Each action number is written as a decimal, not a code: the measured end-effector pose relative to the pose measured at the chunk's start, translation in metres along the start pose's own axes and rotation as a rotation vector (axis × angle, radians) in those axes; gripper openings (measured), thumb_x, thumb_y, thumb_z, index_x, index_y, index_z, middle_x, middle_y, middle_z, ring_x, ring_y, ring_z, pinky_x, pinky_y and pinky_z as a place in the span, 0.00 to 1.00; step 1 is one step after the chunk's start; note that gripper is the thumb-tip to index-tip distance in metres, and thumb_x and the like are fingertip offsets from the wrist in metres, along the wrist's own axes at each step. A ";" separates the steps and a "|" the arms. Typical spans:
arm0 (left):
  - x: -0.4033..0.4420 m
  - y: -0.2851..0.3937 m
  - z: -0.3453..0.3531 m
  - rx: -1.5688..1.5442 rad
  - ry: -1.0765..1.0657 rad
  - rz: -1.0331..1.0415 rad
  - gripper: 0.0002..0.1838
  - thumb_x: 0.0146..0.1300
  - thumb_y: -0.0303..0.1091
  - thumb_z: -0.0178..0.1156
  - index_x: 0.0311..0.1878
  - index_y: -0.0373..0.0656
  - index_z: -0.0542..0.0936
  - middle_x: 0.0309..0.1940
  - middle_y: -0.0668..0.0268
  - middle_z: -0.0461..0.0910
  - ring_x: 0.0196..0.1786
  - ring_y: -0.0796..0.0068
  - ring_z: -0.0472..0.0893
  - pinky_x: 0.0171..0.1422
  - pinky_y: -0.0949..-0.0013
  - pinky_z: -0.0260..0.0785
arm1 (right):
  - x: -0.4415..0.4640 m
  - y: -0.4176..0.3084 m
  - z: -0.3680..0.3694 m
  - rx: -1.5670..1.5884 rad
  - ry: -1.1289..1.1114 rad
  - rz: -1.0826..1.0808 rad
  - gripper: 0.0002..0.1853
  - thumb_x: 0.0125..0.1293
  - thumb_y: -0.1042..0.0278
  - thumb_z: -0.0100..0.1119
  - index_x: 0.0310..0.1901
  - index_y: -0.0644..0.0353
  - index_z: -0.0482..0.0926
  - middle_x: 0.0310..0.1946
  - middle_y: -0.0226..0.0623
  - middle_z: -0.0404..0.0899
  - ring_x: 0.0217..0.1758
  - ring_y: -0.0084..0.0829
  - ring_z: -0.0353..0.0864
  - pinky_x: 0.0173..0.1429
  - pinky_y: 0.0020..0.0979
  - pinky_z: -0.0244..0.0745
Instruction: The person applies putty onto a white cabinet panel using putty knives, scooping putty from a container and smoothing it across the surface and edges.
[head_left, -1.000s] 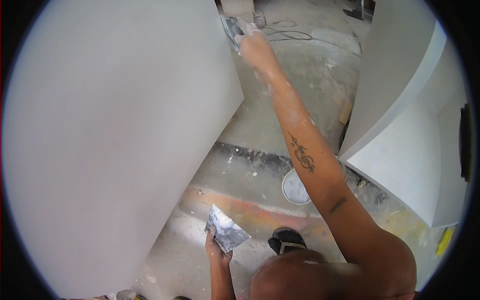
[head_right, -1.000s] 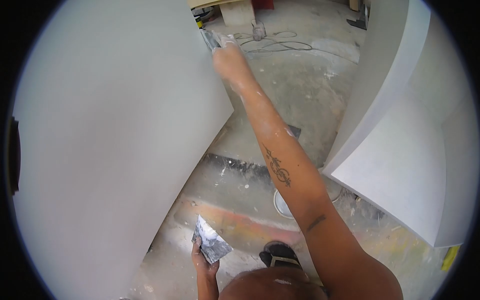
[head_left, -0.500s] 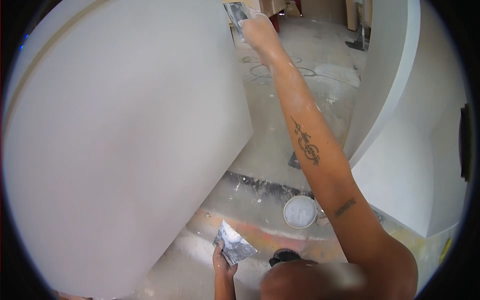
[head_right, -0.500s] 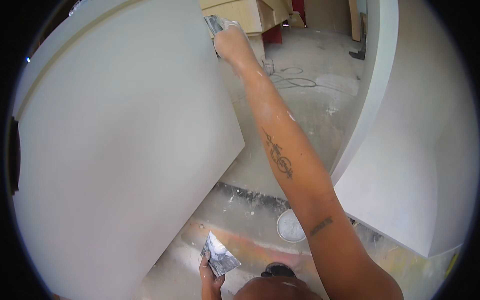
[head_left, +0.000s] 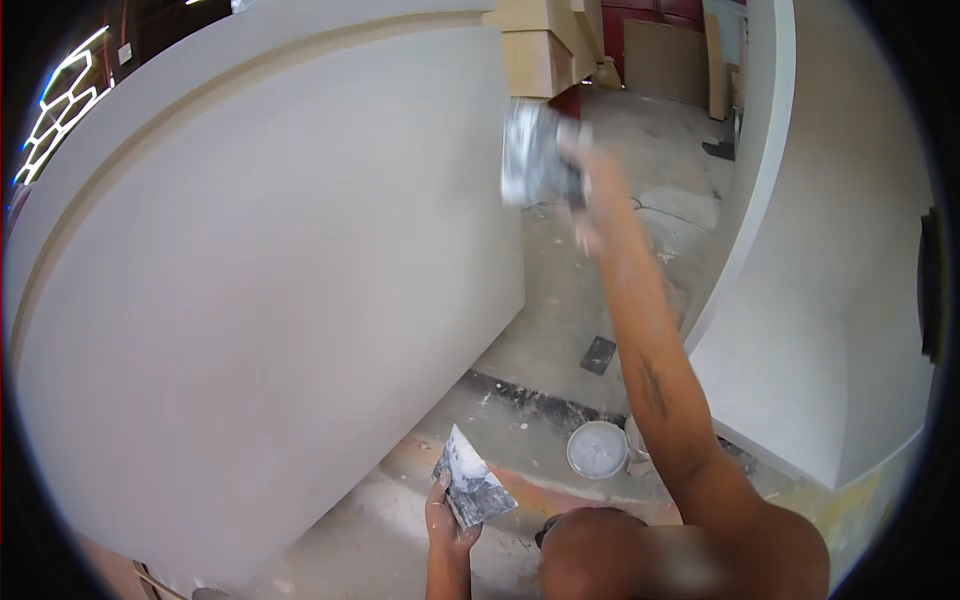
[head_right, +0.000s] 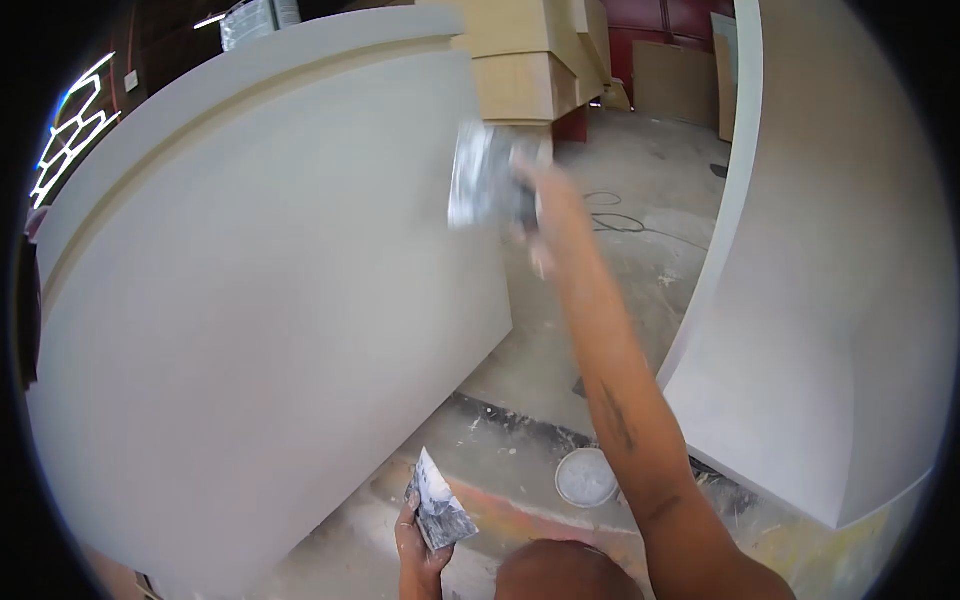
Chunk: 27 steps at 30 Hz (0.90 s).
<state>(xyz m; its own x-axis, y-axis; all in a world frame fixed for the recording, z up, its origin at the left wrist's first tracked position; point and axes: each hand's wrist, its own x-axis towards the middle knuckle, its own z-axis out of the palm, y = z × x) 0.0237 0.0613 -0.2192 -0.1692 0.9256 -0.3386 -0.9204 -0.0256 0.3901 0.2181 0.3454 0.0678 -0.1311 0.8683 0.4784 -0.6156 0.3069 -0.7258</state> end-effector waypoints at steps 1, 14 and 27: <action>-0.001 0.001 0.003 -0.027 -0.037 -0.021 0.22 0.71 0.38 0.53 0.65 0.40 0.71 0.58 0.58 0.79 0.57 0.59 0.81 0.64 0.53 0.74 | -0.039 0.016 0.002 0.139 -0.029 0.238 0.14 0.70 0.63 0.58 0.53 0.61 0.78 0.41 0.33 0.84 0.40 0.26 0.85 0.45 0.31 0.84; -0.026 0.028 0.057 0.057 -0.029 0.060 0.21 0.73 0.39 0.54 0.62 0.37 0.74 0.54 0.59 0.81 0.54 0.63 0.83 0.61 0.59 0.76 | -0.210 0.090 -0.100 -0.808 -0.408 1.164 0.23 0.66 0.64 0.62 0.60 0.66 0.75 0.39 0.30 0.83 0.38 0.18 0.81 0.37 0.27 0.78; -0.023 0.021 0.068 1.052 0.251 0.705 0.23 0.76 0.42 0.51 0.50 0.26 0.77 0.32 0.62 0.82 0.34 0.74 0.76 0.39 0.67 0.70 | -0.279 0.084 -0.009 -0.731 -0.021 0.349 0.11 0.67 0.66 0.63 0.43 0.66 0.82 0.30 0.33 0.83 0.29 0.20 0.81 0.30 0.26 0.75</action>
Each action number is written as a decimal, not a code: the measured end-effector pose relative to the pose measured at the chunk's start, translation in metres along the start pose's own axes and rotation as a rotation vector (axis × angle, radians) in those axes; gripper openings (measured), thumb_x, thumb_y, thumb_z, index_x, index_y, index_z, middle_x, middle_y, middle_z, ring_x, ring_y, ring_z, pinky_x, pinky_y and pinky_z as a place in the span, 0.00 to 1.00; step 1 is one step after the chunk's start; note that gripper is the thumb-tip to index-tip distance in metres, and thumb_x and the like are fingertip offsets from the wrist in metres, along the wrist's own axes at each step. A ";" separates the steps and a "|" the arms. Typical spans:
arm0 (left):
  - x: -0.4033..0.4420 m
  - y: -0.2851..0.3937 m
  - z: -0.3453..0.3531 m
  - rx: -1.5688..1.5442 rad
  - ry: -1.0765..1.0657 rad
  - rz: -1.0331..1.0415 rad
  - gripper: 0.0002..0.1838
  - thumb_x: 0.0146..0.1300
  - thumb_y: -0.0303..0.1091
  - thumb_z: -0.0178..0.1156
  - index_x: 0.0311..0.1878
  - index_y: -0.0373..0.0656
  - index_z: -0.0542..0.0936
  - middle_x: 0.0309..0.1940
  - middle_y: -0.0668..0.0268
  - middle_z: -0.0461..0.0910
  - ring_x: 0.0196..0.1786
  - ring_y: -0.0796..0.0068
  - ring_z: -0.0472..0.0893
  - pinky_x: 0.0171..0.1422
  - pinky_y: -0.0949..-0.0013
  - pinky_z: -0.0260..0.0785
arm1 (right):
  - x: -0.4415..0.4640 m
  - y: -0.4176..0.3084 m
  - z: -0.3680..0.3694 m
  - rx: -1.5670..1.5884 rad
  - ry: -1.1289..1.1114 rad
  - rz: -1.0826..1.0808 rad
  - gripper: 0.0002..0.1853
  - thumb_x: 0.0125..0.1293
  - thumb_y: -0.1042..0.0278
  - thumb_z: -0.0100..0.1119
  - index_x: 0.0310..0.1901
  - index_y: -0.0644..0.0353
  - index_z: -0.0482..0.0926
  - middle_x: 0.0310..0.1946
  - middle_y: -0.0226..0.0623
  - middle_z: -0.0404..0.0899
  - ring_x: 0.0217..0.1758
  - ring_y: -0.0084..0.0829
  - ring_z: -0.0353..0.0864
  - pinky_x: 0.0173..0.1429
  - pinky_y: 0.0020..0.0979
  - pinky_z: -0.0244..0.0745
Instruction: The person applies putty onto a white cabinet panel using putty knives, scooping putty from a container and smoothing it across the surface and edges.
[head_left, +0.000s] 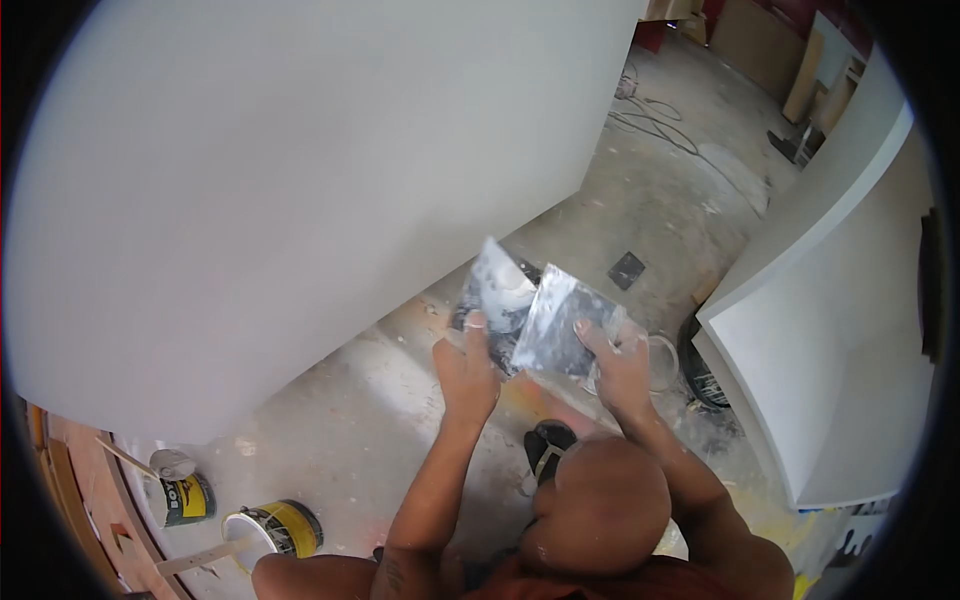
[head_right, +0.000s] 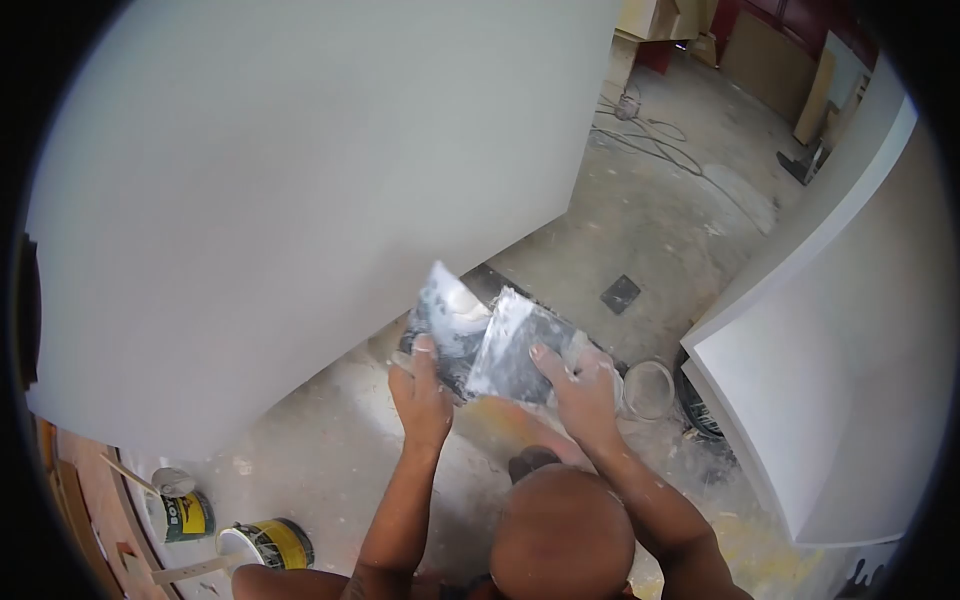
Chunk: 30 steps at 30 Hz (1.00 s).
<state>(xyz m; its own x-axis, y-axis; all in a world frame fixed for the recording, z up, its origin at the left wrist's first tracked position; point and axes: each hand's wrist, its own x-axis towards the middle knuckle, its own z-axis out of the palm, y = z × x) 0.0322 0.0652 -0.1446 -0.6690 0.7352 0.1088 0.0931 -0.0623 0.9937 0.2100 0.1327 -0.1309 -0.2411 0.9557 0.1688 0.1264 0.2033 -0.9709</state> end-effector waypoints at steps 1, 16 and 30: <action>-0.001 0.008 0.001 -0.004 -0.073 0.037 0.22 0.76 0.41 0.50 0.52 0.25 0.77 0.28 0.62 0.81 0.31 0.74 0.76 0.37 0.66 0.70 | 0.007 -0.008 0.003 -0.025 0.023 -0.008 0.11 0.66 0.66 0.64 0.41 0.66 0.83 0.29 0.33 0.82 0.29 0.20 0.80 0.32 0.26 0.74; -0.007 0.013 -0.013 0.123 -0.380 0.306 0.20 0.74 0.39 0.51 0.52 0.28 0.78 0.24 0.56 0.79 0.26 0.72 0.78 0.33 0.64 0.70 | 0.074 -0.070 0.014 0.301 0.187 0.015 0.11 0.66 0.66 0.64 0.44 0.64 0.82 0.32 0.32 0.83 0.27 0.19 0.80 0.22 0.22 0.70; -0.006 0.025 -0.013 -0.839 -0.190 -0.293 0.17 0.71 0.37 0.54 0.56 0.35 0.76 0.46 0.61 0.82 0.47 0.68 0.84 0.52 0.62 0.78 | 0.041 -0.053 0.006 -0.815 -0.311 -0.719 0.24 0.56 0.76 0.64 0.57 0.54 0.78 0.40 0.42 0.83 0.43 0.50 0.82 0.45 0.39 0.80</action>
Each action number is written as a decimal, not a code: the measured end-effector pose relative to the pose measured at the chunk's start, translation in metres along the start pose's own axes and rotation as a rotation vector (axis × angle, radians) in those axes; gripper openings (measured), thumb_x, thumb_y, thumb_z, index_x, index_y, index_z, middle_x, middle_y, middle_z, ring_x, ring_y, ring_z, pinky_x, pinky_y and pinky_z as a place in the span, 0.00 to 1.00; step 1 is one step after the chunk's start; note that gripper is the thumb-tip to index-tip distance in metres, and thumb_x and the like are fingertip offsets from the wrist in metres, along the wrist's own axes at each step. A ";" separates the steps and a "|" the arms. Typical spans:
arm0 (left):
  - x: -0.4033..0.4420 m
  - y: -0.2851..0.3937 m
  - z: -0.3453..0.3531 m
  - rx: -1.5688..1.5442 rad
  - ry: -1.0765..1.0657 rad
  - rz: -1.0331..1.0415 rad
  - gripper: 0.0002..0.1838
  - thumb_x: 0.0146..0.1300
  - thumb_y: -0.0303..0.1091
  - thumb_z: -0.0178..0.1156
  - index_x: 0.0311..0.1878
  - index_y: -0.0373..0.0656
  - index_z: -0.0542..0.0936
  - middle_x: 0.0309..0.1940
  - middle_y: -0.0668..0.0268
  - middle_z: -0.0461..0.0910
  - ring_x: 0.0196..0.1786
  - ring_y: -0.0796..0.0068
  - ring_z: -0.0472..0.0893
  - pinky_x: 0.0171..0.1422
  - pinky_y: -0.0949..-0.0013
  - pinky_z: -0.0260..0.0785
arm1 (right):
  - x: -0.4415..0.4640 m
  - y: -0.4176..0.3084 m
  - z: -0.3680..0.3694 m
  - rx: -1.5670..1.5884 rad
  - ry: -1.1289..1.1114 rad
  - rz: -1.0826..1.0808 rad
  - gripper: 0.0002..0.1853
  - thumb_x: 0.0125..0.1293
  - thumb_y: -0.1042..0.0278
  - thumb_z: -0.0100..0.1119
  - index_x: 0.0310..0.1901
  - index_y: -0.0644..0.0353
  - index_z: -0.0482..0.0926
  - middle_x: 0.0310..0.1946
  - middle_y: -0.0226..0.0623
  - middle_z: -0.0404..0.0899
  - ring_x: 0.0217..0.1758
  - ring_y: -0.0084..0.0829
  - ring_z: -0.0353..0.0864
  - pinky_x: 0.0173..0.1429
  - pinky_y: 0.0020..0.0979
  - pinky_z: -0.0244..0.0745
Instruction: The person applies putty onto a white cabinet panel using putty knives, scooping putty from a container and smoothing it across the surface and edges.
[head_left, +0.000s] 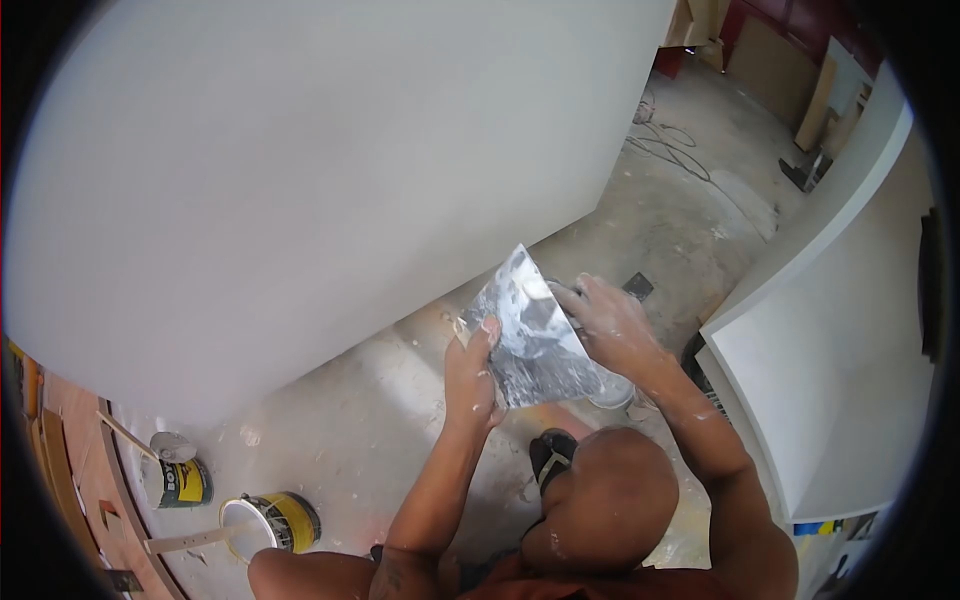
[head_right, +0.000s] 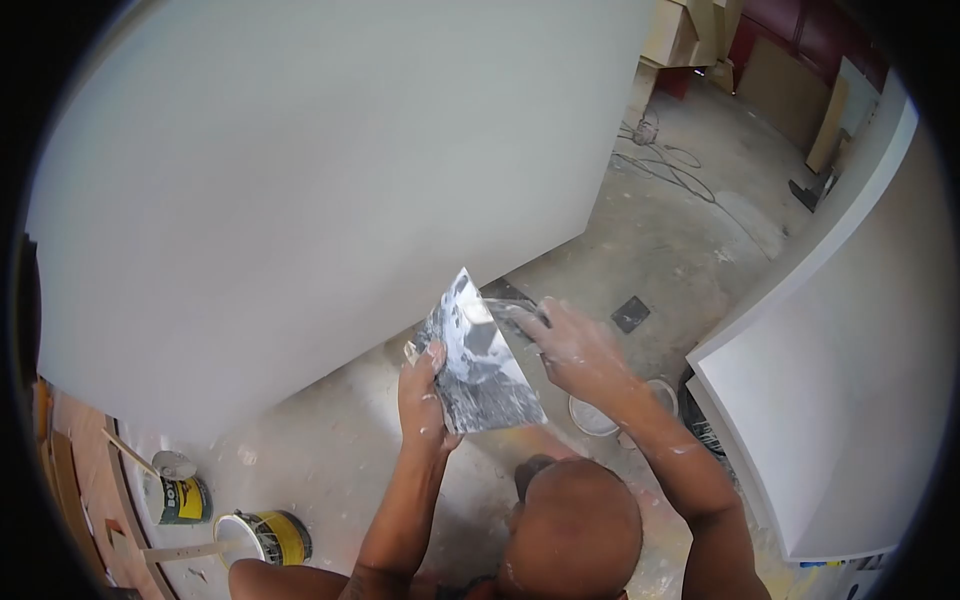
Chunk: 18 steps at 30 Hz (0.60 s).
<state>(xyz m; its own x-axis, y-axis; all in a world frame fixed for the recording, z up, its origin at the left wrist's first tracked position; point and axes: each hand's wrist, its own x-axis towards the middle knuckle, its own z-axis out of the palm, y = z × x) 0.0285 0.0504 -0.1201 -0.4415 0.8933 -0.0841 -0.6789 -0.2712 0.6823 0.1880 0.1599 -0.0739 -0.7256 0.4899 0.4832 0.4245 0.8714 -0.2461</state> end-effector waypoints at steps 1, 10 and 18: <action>0.000 0.000 0.001 -0.001 -0.008 0.003 0.17 0.71 0.37 0.54 0.56 0.35 0.76 0.46 0.61 0.82 0.47 0.68 0.84 0.52 0.62 0.78 | -0.001 0.009 0.000 -0.084 -0.083 0.043 0.24 0.59 0.73 0.63 0.58 0.52 0.77 0.41 0.43 0.83 0.42 0.51 0.81 0.44 0.40 0.79; 0.011 -0.008 -0.004 0.441 0.217 0.495 0.17 0.75 0.42 0.52 0.45 0.35 0.77 0.39 0.65 0.78 0.42 0.78 0.77 0.44 0.69 0.71 | -0.032 -0.025 -0.026 1.283 0.333 0.785 0.11 0.69 0.67 0.60 0.45 0.68 0.81 0.32 0.32 0.82 0.34 0.21 0.80 0.41 0.27 0.77; -0.009 0.031 0.017 0.961 -0.173 0.440 0.17 0.74 0.38 0.52 0.49 0.30 0.78 0.15 0.59 0.73 0.18 0.69 0.72 0.29 0.63 0.68 | 0.022 -0.046 -0.043 1.032 0.326 0.671 0.12 0.67 0.67 0.64 0.46 0.67 0.82 0.32 0.32 0.83 0.34 0.20 0.81 0.37 0.26 0.77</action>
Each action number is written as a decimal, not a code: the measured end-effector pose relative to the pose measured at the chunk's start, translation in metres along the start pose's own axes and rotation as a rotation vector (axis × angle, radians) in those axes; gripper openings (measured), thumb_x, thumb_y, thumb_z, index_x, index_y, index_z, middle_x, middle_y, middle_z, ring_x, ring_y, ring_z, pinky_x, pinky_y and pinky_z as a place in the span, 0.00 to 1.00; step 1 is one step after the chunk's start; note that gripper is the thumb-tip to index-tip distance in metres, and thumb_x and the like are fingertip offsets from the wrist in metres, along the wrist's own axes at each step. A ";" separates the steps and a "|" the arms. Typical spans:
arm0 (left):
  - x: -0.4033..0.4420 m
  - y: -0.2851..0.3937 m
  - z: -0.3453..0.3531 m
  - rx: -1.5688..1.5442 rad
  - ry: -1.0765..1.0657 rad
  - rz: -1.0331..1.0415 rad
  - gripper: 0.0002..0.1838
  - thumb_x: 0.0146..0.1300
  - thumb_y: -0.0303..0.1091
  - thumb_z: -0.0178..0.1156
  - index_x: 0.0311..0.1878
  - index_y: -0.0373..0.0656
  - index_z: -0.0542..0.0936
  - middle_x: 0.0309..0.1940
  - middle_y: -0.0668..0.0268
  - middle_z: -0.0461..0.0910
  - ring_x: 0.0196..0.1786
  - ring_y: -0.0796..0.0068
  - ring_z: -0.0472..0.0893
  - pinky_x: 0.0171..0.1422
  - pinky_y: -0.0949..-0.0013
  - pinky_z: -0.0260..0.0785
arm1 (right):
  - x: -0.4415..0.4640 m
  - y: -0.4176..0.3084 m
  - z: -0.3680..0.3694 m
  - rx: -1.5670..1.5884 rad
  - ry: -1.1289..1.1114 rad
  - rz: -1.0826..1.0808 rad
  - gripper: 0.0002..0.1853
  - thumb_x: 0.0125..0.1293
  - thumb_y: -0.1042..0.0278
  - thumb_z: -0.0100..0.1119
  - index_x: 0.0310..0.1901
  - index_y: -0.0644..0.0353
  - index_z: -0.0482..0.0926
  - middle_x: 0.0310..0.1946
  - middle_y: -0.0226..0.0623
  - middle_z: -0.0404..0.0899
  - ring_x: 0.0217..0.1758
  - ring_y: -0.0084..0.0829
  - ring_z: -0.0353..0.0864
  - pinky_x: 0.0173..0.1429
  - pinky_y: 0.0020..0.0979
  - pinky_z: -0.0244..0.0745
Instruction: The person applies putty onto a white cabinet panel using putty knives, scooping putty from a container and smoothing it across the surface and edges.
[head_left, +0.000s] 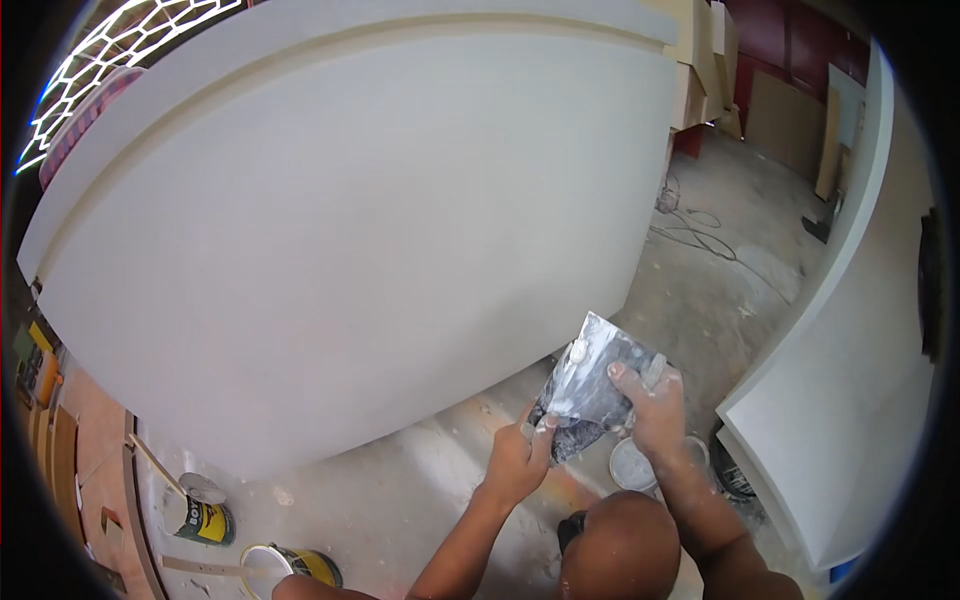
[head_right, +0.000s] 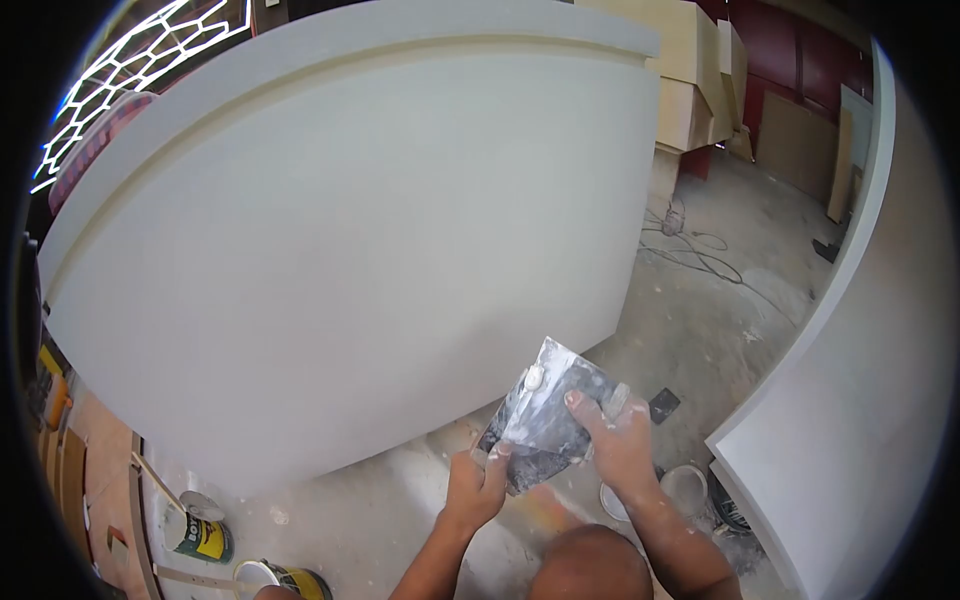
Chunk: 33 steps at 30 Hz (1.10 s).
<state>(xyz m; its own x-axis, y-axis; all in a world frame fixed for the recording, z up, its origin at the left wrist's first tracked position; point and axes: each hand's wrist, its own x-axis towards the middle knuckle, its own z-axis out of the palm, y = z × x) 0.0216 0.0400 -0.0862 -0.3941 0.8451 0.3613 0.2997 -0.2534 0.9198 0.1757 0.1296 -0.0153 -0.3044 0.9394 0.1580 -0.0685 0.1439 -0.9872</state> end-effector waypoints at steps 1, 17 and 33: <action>0.000 0.003 -0.005 0.017 -0.039 0.002 0.17 0.73 0.37 0.53 0.50 0.31 0.78 0.16 0.57 0.73 0.18 0.66 0.74 0.29 0.63 0.69 | 0.005 -0.014 0.002 0.018 0.000 0.070 0.12 0.66 0.67 0.64 0.44 0.67 0.81 0.31 0.32 0.83 0.32 0.20 0.80 0.35 0.26 0.76; 0.006 0.029 -0.021 -0.959 0.214 -0.319 0.22 0.68 0.39 0.56 0.60 0.34 0.73 0.49 0.58 0.81 0.47 0.65 0.83 0.55 0.60 0.77 | 0.036 -0.016 -0.002 -1.355 -0.465 -0.670 0.26 0.62 0.72 0.61 0.64 0.48 0.75 0.56 0.45 0.79 0.51 0.40 0.78 0.46 0.36 0.76; 0.047 0.051 -0.020 -0.888 0.298 -0.161 0.21 0.70 0.38 0.57 0.58 0.31 0.73 0.48 0.57 0.80 0.49 0.64 0.82 0.54 0.61 0.76 | 0.085 0.002 -0.003 -1.078 -0.508 -0.539 0.25 0.62 0.70 0.61 0.62 0.58 0.72 0.41 0.41 0.78 0.46 0.46 0.81 0.45 0.38 0.77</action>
<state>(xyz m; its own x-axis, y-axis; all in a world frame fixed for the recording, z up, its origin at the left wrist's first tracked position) 0.0011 0.0577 -0.0187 -0.6157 0.7769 0.1317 -0.4988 -0.5136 0.6981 0.1529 0.2105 -0.0039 -0.8165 0.4979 0.2923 0.4248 0.8609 -0.2798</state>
